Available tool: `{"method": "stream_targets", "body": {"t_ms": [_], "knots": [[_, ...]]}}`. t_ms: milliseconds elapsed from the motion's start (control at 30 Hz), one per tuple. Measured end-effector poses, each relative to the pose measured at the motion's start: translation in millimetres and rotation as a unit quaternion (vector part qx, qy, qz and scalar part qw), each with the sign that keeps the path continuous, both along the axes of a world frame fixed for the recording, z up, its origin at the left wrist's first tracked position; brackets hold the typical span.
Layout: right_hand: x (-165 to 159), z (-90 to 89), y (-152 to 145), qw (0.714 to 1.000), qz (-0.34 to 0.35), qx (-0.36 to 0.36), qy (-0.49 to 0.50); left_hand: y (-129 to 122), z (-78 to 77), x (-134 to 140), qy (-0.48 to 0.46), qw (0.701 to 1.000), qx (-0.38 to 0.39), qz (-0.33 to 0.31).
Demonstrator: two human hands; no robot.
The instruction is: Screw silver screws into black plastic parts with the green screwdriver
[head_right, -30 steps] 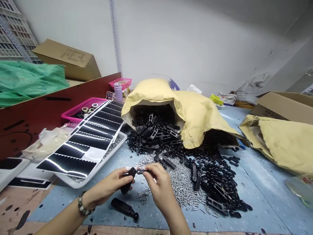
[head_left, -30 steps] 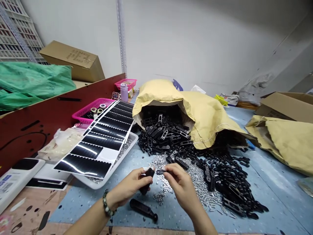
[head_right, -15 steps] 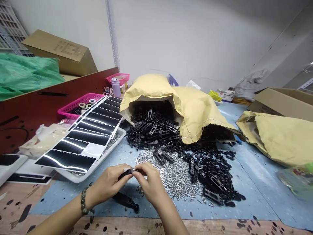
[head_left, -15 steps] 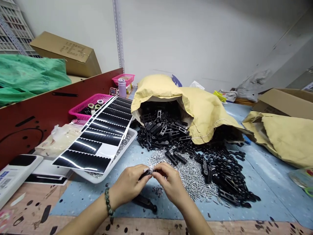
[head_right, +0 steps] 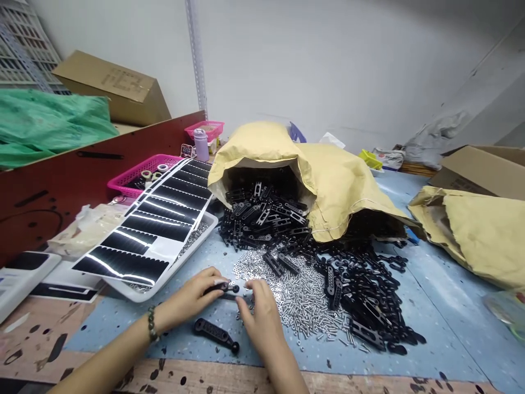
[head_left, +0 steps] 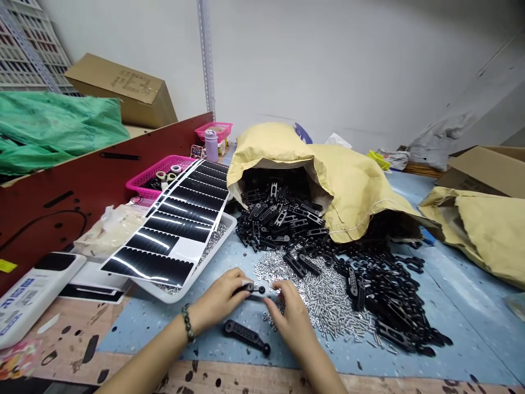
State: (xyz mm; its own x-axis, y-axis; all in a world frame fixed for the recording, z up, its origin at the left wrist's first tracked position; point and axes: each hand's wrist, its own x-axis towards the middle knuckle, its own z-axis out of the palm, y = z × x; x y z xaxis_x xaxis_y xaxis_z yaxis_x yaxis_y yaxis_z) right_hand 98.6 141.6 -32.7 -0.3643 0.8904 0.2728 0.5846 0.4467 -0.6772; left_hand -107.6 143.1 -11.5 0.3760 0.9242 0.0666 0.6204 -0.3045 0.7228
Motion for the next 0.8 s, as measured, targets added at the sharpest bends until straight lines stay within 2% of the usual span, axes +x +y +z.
{"method": "stream_targets", "body": {"t_ms": [133,233,333,367,467,500,533,667,733,800], "knots": [[0,-8.6,-9,0.997,0.042,0.051,-0.037,0,-8.1,-1,0.038,0.998,0.007,-0.041],[-5,-12.8,-12,0.995,0.042,0.069,-0.056,-5,-5.5,-5,0.050,0.996,0.006,-0.070],[4,-8.1,-2,0.995,0.058,0.064,-0.046,-8,-1.5,-8,0.059,0.994,-0.001,-0.089],[10,-4.8,4,0.996,0.037,0.067,-0.039,-8,-0.9,-8,0.063,0.994,-0.004,-0.092],[29,5.9,23,0.990,-0.096,0.102,-0.033,-3,-1.1,-7,0.075,0.993,-0.013,-0.091],[31,8.2,26,0.987,-0.117,0.109,-0.037,-1,-1.4,-7,0.079,0.993,-0.016,-0.090],[31,9.2,27,0.988,-0.108,0.105,-0.039,2,-1.5,-6,0.081,0.992,-0.019,-0.091],[12,0.8,8,0.997,0.047,0.044,-0.049,7,-0.5,-6,0.085,0.991,-0.019,-0.101],[0,-6.8,-4,0.995,0.072,0.033,-0.064,8,0.6,-7,0.086,0.990,-0.017,-0.107],[-7,-12.0,-11,0.995,0.066,0.040,-0.068,8,2.6,-8,0.087,0.990,-0.016,-0.113]]}}
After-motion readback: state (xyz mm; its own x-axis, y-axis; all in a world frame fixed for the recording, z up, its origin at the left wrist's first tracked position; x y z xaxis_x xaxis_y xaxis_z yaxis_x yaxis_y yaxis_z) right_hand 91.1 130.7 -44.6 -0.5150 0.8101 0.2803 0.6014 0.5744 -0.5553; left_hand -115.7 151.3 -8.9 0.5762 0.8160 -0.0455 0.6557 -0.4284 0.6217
